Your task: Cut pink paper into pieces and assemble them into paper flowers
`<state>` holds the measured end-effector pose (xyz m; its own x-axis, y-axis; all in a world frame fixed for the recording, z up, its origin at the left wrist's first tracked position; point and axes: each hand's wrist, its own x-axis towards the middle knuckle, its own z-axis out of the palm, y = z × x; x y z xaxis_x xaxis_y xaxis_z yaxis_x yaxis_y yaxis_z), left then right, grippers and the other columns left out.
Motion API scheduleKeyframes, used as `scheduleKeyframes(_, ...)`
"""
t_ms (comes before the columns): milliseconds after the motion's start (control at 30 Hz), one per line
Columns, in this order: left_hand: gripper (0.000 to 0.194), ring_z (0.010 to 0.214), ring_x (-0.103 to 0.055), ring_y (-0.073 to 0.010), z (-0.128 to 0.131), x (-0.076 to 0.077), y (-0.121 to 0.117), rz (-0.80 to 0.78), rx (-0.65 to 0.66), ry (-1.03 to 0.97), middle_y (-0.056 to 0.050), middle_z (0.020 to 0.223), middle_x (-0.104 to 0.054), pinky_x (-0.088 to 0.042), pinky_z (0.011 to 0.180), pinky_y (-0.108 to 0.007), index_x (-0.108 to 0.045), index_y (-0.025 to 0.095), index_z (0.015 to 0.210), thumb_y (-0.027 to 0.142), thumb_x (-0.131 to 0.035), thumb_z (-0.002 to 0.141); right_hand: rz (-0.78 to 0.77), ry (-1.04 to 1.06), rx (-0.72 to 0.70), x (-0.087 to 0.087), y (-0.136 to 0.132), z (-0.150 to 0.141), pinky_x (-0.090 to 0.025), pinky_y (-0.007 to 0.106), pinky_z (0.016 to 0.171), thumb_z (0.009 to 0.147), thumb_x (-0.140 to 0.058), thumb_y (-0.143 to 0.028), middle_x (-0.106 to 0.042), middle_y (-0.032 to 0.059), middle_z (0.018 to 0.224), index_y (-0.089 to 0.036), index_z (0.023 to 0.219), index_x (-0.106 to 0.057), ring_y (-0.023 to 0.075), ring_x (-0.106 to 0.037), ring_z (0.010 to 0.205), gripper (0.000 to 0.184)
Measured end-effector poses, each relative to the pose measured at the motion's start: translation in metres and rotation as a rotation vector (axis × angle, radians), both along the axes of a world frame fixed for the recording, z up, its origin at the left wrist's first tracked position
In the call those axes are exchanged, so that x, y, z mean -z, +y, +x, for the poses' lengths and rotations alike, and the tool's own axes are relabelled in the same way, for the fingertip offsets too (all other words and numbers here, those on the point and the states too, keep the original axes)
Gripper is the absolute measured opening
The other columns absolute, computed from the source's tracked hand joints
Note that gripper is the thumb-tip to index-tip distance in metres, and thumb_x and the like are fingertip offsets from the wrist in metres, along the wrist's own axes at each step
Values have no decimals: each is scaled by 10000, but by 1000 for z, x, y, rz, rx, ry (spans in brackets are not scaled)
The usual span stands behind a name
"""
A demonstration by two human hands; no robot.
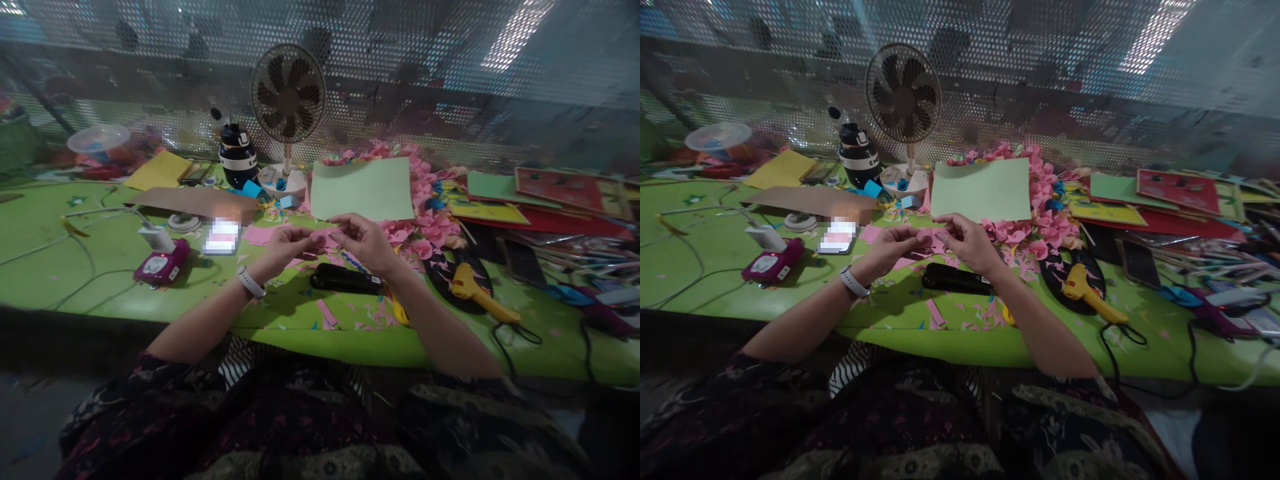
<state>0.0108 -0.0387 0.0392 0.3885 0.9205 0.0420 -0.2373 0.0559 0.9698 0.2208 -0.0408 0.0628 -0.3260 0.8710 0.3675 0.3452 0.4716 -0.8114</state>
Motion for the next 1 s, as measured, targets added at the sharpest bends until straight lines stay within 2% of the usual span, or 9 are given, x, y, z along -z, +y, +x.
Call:
scheduleKeyframes(433,425,800,-757,-179,0,6,3,40,-28,20,-84,893,-793,-625,802,-345,-767,147,922,485,-882,692,-42,17,18,-4,-2,-3,-466,275,626,882,-685,-420,-607,17,819,-163,1120,-669,132,-542,698,350)
scheduleKeyframes(600,431,793,-758,-178,1,9,5,57,-39,6,-78,875,-791,-628,802,-346,-765,145,916,488,-886,685,-79,-16,-20,-2,0,1,-431,262,580,885,-695,-422,-566,-13,759,-164,1175,-641,117,-498,642,392)
scheduleKeyframes(800,412,855,-765,-191,-1,6,3,53,-7,40,-101,974,-798,-622,820,-343,-773,162,967,487,-856,728,-72,-8,-22,0,1,1,-431,264,587,895,-686,-394,-565,-7,778,-164,1170,-647,116,-494,645,361)
scheduleKeyframes(1000,455,845,-768,-199,-3,6,5,67,-3,56,-107,965,-801,-622,811,-339,-776,151,974,488,-882,687,-60,-7,-7,0,2,1,-450,265,591,884,-700,-396,-574,-5,772,-162,1162,-657,121,-510,654,366)
